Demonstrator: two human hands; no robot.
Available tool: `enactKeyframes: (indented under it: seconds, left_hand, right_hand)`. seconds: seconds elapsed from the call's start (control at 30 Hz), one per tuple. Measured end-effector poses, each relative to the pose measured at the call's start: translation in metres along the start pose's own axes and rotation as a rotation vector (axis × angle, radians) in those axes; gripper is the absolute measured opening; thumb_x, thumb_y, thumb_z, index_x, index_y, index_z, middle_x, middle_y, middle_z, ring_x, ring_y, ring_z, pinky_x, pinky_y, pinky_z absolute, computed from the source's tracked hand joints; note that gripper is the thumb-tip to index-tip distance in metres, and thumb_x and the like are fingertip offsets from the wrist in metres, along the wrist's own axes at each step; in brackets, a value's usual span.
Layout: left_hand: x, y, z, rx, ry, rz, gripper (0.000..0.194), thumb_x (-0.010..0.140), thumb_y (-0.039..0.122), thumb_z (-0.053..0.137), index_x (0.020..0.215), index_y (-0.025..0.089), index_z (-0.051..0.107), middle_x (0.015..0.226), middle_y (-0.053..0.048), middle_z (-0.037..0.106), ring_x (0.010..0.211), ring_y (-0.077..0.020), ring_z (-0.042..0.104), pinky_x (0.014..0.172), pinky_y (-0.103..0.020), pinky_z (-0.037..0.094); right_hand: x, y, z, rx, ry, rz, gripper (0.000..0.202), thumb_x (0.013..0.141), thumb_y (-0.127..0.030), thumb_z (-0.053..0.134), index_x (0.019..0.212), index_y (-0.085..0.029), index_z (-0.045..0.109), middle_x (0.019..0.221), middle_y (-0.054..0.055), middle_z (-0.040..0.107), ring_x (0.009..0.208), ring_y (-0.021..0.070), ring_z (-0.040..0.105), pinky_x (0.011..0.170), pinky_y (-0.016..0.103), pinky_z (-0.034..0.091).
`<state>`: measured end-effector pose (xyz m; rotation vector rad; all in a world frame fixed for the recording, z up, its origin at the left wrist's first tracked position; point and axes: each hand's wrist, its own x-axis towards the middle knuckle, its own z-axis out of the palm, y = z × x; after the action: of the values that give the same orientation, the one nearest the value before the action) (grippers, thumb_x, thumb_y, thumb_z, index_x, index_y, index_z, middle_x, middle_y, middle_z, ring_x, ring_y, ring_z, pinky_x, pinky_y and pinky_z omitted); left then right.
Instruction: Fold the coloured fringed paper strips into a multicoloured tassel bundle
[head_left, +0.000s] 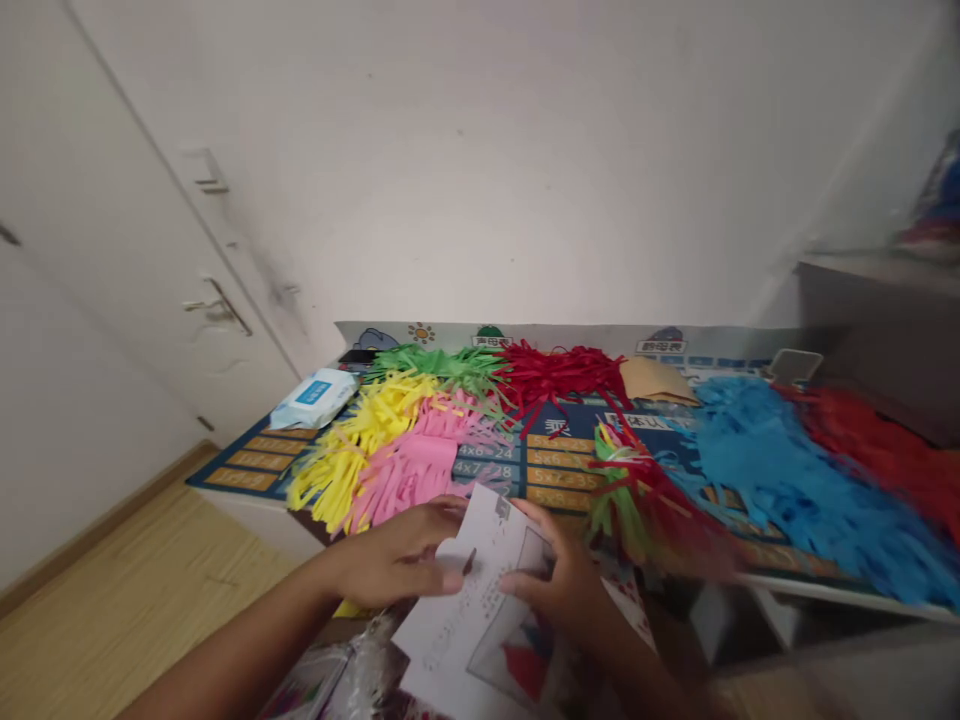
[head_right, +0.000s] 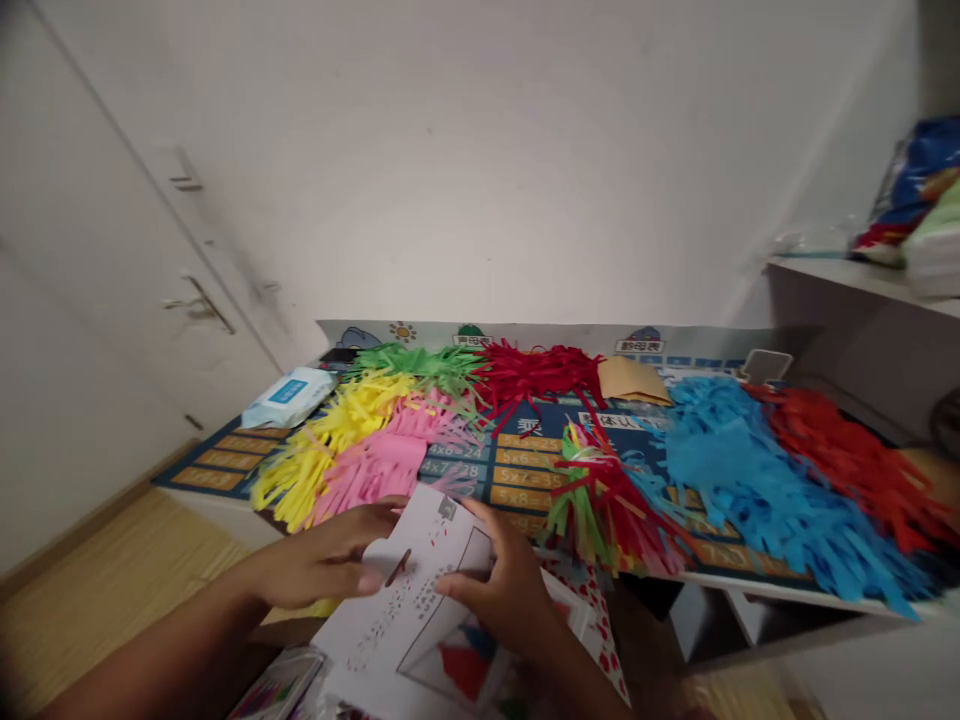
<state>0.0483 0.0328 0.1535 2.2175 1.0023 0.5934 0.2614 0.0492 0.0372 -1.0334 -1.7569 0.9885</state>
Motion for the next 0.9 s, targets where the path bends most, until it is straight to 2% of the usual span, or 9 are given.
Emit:
enactKeyframes:
  seconds: [0.1,0.17,0.23,0.33,0.47,0.57,0.67,0.8,0.9]
  left_hand:
    - [-0.002,-0.009,-0.004,-0.277,-0.111,-0.197,0.051,0.089,0.061,0.046,0.095,0.016,0.068,0.095,-0.008,0.069,0.083,-0.0209,0.064,0.074,-0.028,0.05]
    - [-0.001,-0.018,0.0,-0.405,-0.029,-0.372,0.048,0.087,0.058,0.051,0.093,0.013,0.067,0.086,-0.005,0.067,0.068,-0.0156,0.06,0.06,-0.023,0.046]
    - [0.001,-0.026,0.004,-0.462,-0.006,-0.461,0.048,0.084,0.057,0.056,0.083,0.011,0.069,0.072,-0.001,0.063,0.057,-0.0113,0.052,0.053,-0.02,0.04]
    - [0.003,-0.035,0.01,-0.497,-0.051,-0.472,0.044,0.076,0.053,0.067,0.079,0.01,0.072,0.065,0.001,0.06,0.057,-0.0099,0.048,0.056,-0.02,0.039]
    - [0.007,-0.041,0.014,-0.554,-0.031,-0.549,0.044,0.071,0.054,0.07,0.078,0.011,0.071,0.063,0.002,0.061,0.054,-0.0101,0.048,0.054,-0.02,0.038]
    - [0.013,-0.044,0.018,-0.56,-0.008,-0.584,0.045,0.068,0.056,0.07,0.072,0.011,0.067,0.06,0.002,0.059,0.052,-0.0106,0.049,0.051,-0.021,0.038]
    - [0.021,-0.044,0.023,-0.582,-0.033,-0.588,0.046,0.065,0.059,0.07,0.071,0.013,0.065,0.057,0.003,0.057,0.05,-0.0106,0.048,0.049,-0.021,0.038]
    - [0.031,-0.043,0.025,-0.55,-0.019,-0.562,0.046,0.069,0.059,0.067,0.072,0.014,0.063,0.056,0.005,0.051,0.046,-0.0077,0.041,0.044,-0.019,0.031]
    - [0.036,-0.043,0.024,-0.518,-0.018,-0.556,0.046,0.07,0.06,0.066,0.067,0.014,0.06,0.053,0.006,0.047,0.045,-0.0074,0.038,0.042,-0.019,0.028]
  right_hand:
    - [0.0,0.0,0.014,-0.279,0.174,-0.133,0.057,0.071,-0.032,0.074,0.125,-0.023,0.058,0.116,0.009,0.067,0.106,0.0296,0.062,0.091,0.044,0.05]
    - [-0.001,0.005,0.022,-0.376,0.301,-0.221,0.05,0.079,-0.036,0.068,0.126,-0.021,0.056,0.114,0.011,0.067,0.102,0.0288,0.063,0.087,0.043,0.051]
    - [-0.002,0.011,0.025,-0.434,0.403,-0.266,0.046,0.085,-0.041,0.063,0.124,-0.019,0.056,0.105,0.012,0.068,0.094,0.0278,0.064,0.081,0.042,0.051]
    - [-0.003,0.018,0.022,-0.475,0.452,-0.255,0.041,0.089,-0.045,0.057,0.12,-0.018,0.058,0.092,0.01,0.067,0.083,0.0261,0.063,0.075,0.041,0.051]
    - [-0.009,0.02,0.018,-0.484,0.464,-0.235,0.036,0.09,-0.039,0.057,0.119,-0.019,0.057,0.098,0.01,0.066,0.088,0.0258,0.063,0.075,0.04,0.051]
    - [-0.016,0.016,0.019,-0.583,0.567,-0.448,0.029,0.088,-0.031,0.062,0.116,-0.022,0.059,0.098,0.009,0.065,0.092,0.0259,0.061,0.08,0.041,0.048]
    - [-0.018,0.011,0.022,-0.678,0.543,-0.65,0.029,0.084,-0.025,0.068,0.112,-0.024,0.062,0.102,0.007,0.066,0.097,0.0253,0.06,0.086,0.04,0.045]
    - [-0.005,0.01,0.026,-0.667,0.516,-0.674,0.023,0.09,-0.029,0.061,0.111,-0.02,0.063,0.099,0.008,0.066,0.093,0.0233,0.06,0.083,0.039,0.043]
    - [0.004,0.01,0.031,-0.556,0.495,-0.676,0.019,0.091,-0.025,0.059,0.108,-0.018,0.064,0.093,0.007,0.065,0.087,0.0204,0.06,0.079,0.036,0.044]
